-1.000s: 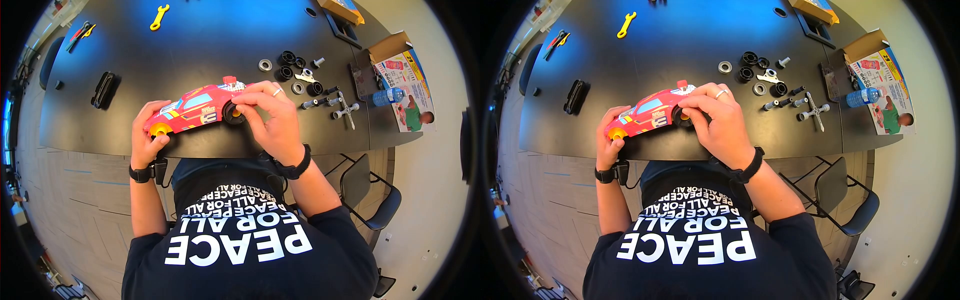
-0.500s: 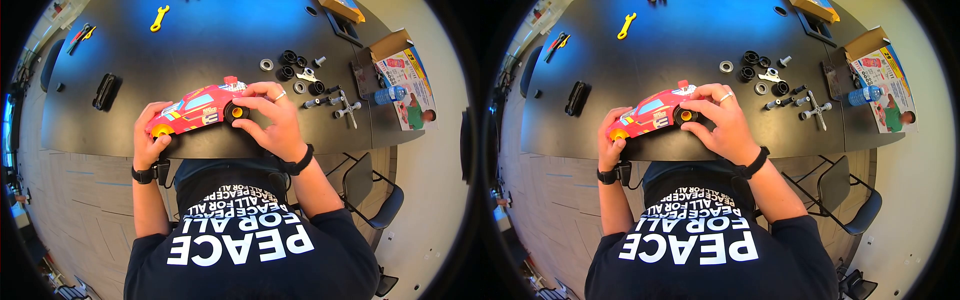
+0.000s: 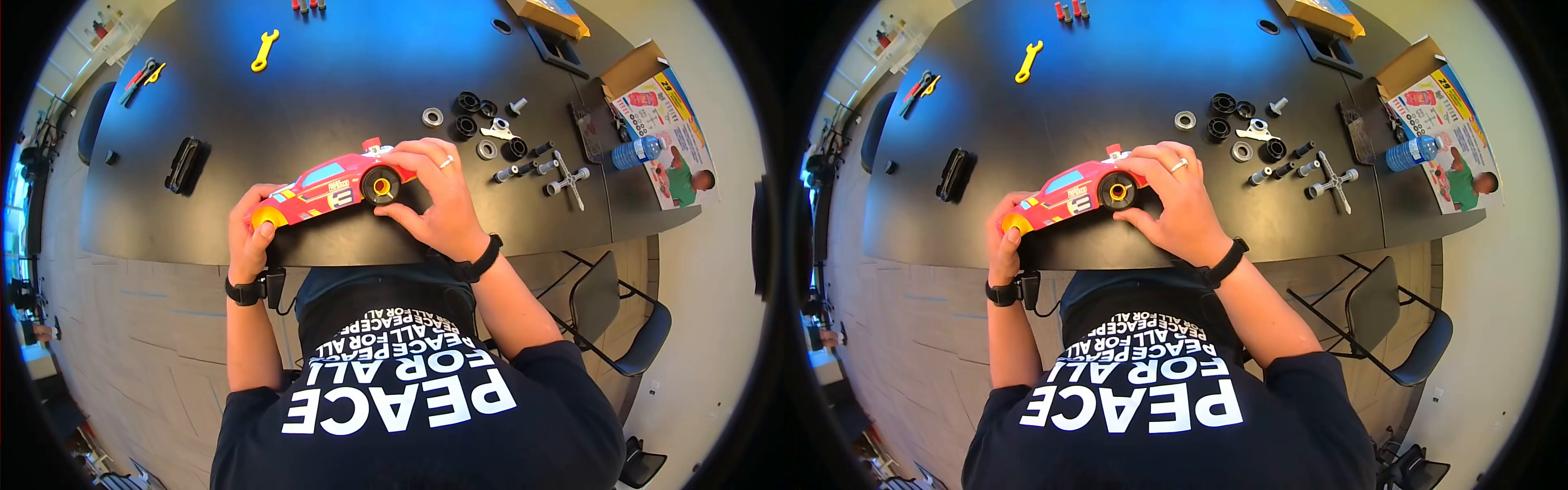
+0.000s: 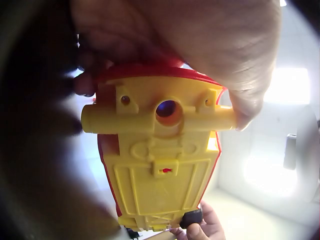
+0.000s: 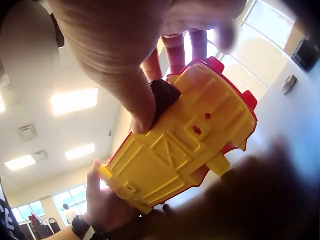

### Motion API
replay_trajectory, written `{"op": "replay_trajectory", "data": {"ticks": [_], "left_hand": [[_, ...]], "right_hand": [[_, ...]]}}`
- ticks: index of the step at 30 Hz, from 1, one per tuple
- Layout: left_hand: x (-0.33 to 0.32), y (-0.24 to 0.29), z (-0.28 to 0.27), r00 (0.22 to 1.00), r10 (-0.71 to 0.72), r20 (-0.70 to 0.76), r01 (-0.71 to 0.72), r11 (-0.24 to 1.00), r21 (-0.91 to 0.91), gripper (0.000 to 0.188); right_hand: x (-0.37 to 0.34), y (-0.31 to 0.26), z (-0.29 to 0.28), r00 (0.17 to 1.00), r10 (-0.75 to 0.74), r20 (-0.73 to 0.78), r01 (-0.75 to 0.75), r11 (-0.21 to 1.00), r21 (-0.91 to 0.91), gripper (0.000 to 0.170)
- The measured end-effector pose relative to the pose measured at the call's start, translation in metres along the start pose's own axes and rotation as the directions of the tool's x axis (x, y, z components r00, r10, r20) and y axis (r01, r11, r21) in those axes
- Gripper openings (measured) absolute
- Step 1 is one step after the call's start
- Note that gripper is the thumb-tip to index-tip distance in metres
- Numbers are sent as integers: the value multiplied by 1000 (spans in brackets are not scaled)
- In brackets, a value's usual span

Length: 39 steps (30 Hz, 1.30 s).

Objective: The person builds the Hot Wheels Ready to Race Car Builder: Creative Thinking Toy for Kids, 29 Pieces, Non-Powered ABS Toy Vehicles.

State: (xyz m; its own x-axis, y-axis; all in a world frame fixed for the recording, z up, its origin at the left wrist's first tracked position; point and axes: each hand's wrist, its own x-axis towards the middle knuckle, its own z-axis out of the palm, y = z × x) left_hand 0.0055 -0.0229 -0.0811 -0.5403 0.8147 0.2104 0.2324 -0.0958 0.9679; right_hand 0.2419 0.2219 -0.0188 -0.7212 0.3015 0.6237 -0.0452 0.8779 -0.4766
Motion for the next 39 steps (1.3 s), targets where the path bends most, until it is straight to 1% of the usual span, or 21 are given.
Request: {"op": "replay_trajectory", "data": {"ticks": [2,4,5,7,8,10,14,16,17,19,20,22,28,31,32,33,34,35,36,38,39], "left_hand": [[1,5,1,1000,-6,12,6,1000,30,92],[5,16,6,986,149,-71,-123,952,281,92],[6,31,10,986,154,-63,-131,951,281,92],[7,67,18,944,329,-15,-254,755,604,91],[11,83,26,942,335,-8,-264,757,597,91],[19,110,48,908,389,154,-322,414,852,87],[43,113,87,913,337,229,-368,442,818,85],[49,107,95,904,356,236,-383,431,817,83],[49,101,97,926,308,220,-350,477,806,81],[48,94,100,933,288,215,-338,501,797,70],[48,94,102,933,290,214,-339,505,794,70],[47,96,104,945,264,194,-305,492,815,63],[45,92,105,941,288,176,-303,487,819,63],[45,92,104,933,310,185,-321,478,818,63],[44,92,103,937,307,163,-300,476,827,63],[44,92,103,938,299,173,-304,477,824,63],[43,92,104,938,292,185,-311,479,821,63],[43,91,104,936,299,187,-316,478,820,64],[43,90,103,939,298,175,-305,479,823,64],[43,90,103,936,299,185,-315,476,821,65],[43,90,103,936,300,182,-312,476,822,65]], "right_hand": [[-1,2,-1,1000,22,2,-22,996,90,68],[-2,4,-4,999,40,5,-40,992,121,69],[-3,5,-6,998,60,19,-62,986,156,70],[-5,8,-5,997,74,27,-78,980,183,70],[-5,9,-6,995,85,43,-92,973,211,71],[-5,8,-6,997,76,30,-80,978,192,72],[0,4,-19,996,58,64,-70,976,206,72],[3,5,-48,995,94,-42,-90,992,84,59],[2,11,-65,982,133,-132,-136,990,-18,51],[-4,25,-100,901,374,-221,-412,897,-160,37],[-16,48,-115,906,342,-251,-407,867,-288,37],[-34,70,-140,856,499,-133,-500,737,-454,34],[-53,112,-145,903,429,26,-362,793,-490,22],[-40,92,-153,843,522,-134,-533,772,-345,15],[-34,82,-155,804,561,-198,-595,770,-231,11],[-30,78,-156,772,602,-203,-606,794,51,16],[-28,74,-158,738,647,-192,-573,750,329,23],[-22,56,-153,765,622,-165,-506,740,443,38],[-20,49,-143,771,617,-155,-504,742,443,38],[-17,36,-123,828,560,-17,-349,540,766,46],[-20,36,-107,842,540,8,-304,462,833,46]]}}
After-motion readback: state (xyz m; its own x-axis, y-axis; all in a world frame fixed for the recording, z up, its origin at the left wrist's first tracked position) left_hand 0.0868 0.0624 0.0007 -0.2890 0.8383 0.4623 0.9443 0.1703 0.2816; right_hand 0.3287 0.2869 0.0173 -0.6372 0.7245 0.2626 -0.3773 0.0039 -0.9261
